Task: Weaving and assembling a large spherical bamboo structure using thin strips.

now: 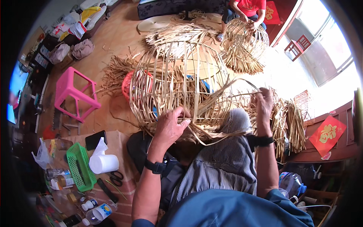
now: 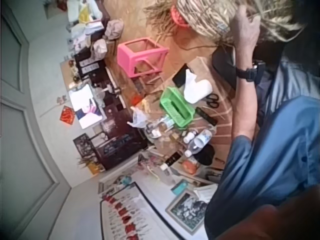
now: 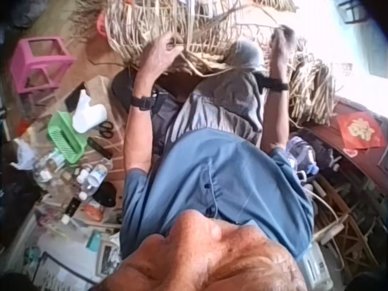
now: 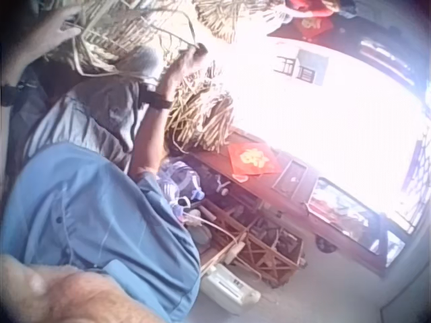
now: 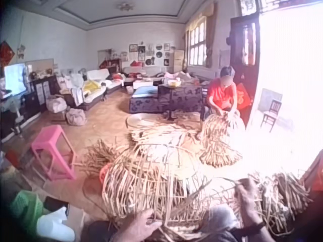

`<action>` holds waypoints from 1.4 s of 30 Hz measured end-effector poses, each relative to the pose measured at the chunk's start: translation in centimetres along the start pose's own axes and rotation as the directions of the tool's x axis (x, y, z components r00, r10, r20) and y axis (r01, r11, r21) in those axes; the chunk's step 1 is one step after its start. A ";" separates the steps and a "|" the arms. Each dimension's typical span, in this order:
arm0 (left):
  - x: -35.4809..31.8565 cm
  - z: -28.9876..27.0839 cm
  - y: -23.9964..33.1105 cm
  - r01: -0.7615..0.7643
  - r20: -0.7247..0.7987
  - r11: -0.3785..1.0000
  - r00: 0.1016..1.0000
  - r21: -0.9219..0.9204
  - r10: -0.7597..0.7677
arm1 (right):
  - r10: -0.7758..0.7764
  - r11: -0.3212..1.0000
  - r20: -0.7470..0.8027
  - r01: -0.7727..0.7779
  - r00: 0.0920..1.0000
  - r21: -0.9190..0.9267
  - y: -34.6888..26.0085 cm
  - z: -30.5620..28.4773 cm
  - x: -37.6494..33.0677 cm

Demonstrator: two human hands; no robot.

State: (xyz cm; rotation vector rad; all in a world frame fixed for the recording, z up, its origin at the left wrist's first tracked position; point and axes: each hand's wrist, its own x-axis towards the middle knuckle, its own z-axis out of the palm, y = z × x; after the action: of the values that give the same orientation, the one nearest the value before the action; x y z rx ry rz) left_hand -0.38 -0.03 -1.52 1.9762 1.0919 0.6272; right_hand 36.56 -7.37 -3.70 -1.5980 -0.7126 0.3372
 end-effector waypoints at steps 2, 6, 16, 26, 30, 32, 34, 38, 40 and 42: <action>0.1 -0.2 -0.4 0.000 0.038 1.000 0.999 0.011 0.000 | -0.208 0.941 0.015 0.204 0.978 -0.270 -1.6 -2.4 1.0; 0.7 -0.7 -0.7 0.046 0.133 0.999 0.990 0.017 -0.048 | -0.546 0.642 0.217 0.571 0.809 -0.512 -6.2 -0.7 -2.9; 1.1 -1.7 0.1 0.120 0.198 0.992 0.974 -0.027 -0.112 | -0.362 0.494 0.824 0.840 0.435 -0.227 -6.4 9.4 -11.8; -2.1 0.6 4.7 -0.178 -0.242 0.812 0.900 0.555 0.363 | -0.346 0.512 0.817 0.822 0.462 -0.248 -3.9 9.8 -12.1; -3.6 3.1 4.4 -0.240 -0.166 0.752 0.892 0.614 0.421 | -0.392 0.493 0.781 0.828 0.487 -0.268 -3.9 10.2 -12.5; -3.1 4.4 3.4 -0.163 -0.179 0.692 0.901 0.703 0.395 | -0.373 0.414 0.789 0.848 0.489 -0.330 -3.8 10.5 -12.8; -2.5 5.7 2.5 -0.107 -0.202 0.714 0.921 0.691 0.334 | -0.410 0.500 0.744 0.813 0.527 -0.300 -3.6 10.6 -13.1; -0.6 6.5 0.3 -0.124 -0.124 0.853 0.969 0.507 0.215 | -0.413 0.537 0.717 0.787 0.561 -0.305 -3.2 10.5 -13.5; 0.4 6.0 -0.9 -0.195 -0.085 0.918 0.968 0.345 0.237 | -0.435 0.525 0.706 0.794 0.559 -0.306 -3.0 10.2 -13.6; 0.8 5.6 -1.6 -0.193 -0.094 0.935 0.969 0.299 0.230 | -0.449 0.508 0.703 0.805 0.551 -0.307 -3.0 10.0 -13.8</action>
State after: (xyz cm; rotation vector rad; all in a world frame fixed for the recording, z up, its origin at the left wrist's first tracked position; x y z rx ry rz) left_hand 3.29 -1.04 -6.00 2.3561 1.1048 0.7515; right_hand 19.31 -8.00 -4.97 -1.6551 -2.0125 -0.0586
